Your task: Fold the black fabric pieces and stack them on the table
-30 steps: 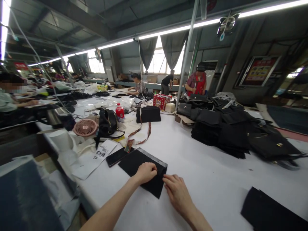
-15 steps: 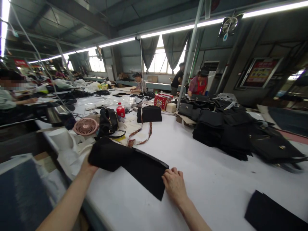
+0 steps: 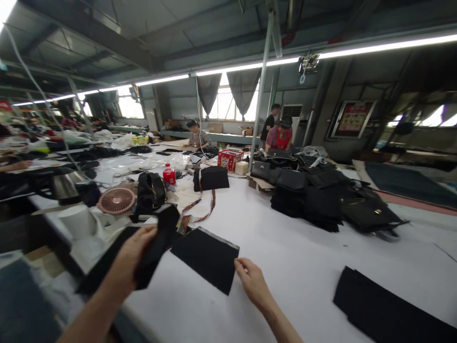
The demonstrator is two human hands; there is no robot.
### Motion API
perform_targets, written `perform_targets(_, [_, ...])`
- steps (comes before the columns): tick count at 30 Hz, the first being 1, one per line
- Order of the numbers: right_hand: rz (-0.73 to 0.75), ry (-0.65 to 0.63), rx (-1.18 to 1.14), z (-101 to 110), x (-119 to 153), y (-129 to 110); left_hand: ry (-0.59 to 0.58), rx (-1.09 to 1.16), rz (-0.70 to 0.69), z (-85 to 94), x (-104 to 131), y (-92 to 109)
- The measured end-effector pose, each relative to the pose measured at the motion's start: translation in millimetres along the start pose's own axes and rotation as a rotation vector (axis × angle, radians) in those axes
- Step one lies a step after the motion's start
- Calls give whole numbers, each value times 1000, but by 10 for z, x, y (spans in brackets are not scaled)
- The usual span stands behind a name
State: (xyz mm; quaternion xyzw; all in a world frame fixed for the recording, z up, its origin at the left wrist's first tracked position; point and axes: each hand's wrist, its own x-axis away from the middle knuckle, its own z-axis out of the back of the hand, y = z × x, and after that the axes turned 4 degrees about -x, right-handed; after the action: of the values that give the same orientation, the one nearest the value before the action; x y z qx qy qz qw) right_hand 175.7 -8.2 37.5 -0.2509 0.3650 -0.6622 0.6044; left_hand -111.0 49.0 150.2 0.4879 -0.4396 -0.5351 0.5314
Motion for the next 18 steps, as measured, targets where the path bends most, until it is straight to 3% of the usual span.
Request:
perform_targets(2, [-158, -85, -433, 168, 260, -42, -210, 60, -19, -601, 379, -224])
perform_targets(5, [-395, -150, -1051, 491, 741, -22, -466, -34, -217, -1440, 1018, -546])
perform_targets(8, [-511, -34, -1125, 788, 1212, 141, -771, -108, -468, -1915, 1500, -698])
perform_targets(11, [-651, 42, -1164, 982, 1577, 384, -887, -276, -689, -2009, 1599, -728])
perform_targets(14, [-787, 118, -1170, 1122, 1780, 584, -887, -548, -786, -1967, 1430, -833])
perform_targets(16, [-762, 134, -1056, 1221, 1802, 661, -896, -669, -825, -1944, 1329, -974])
perform_targets(18, [-667, 48, -870, 1321, 1729, 700, -893, -727, -858, -1932, 1300, -1126])
